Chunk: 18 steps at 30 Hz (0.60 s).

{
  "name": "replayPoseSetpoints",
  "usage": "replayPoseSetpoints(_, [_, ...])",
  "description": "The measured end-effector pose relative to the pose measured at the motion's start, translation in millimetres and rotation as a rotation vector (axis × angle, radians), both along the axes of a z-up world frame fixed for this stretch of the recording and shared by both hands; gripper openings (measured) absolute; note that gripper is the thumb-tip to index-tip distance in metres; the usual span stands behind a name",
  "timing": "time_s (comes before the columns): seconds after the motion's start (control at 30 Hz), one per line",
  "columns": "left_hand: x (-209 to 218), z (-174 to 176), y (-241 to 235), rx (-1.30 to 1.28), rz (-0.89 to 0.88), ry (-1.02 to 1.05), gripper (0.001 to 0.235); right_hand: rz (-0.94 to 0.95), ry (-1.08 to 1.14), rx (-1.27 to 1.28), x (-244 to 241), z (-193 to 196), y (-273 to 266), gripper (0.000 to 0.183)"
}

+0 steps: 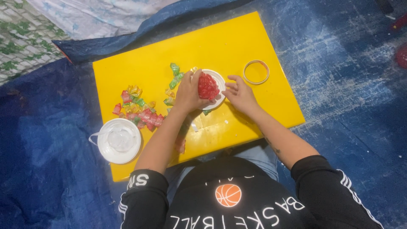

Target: The person constructs a flower-shaped craft by attaching wrapped candies to a small plastic lid and uses a pair of pliers to cut and manipulate small pieces of tape and candy wrappers.

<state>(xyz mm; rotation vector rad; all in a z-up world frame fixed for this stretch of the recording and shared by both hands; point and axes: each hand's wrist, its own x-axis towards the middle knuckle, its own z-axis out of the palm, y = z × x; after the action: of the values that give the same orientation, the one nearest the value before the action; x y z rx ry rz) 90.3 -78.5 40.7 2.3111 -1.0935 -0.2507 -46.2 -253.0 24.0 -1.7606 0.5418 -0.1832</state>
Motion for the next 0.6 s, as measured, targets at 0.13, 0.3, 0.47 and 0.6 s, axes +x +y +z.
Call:
replayPoseSetpoints(0.13, [2, 7, 1, 0.023, 0.012, 0.027, 0.109, 0.194, 0.075, -0.622, 4, -37, -10, 0.035])
replayPoseSetpoints(0.3, [12, -6, 4, -0.077, -0.111, -0.035, 0.106, 0.416, 0.054, -0.874, 8, -57, 2, 0.035])
replayPoseSetpoints(0.47, [19, -14, 11, -0.079, -0.146, -0.032, 0.104, 0.351, -0.001, -0.877, 12, -74, 4, 0.022])
replayPoseSetpoints(0.6, [18, -18, 13, -0.115, -0.113, 0.059, 0.103, 0.374, -0.026, -0.830, 12, -74, 16, 0.019])
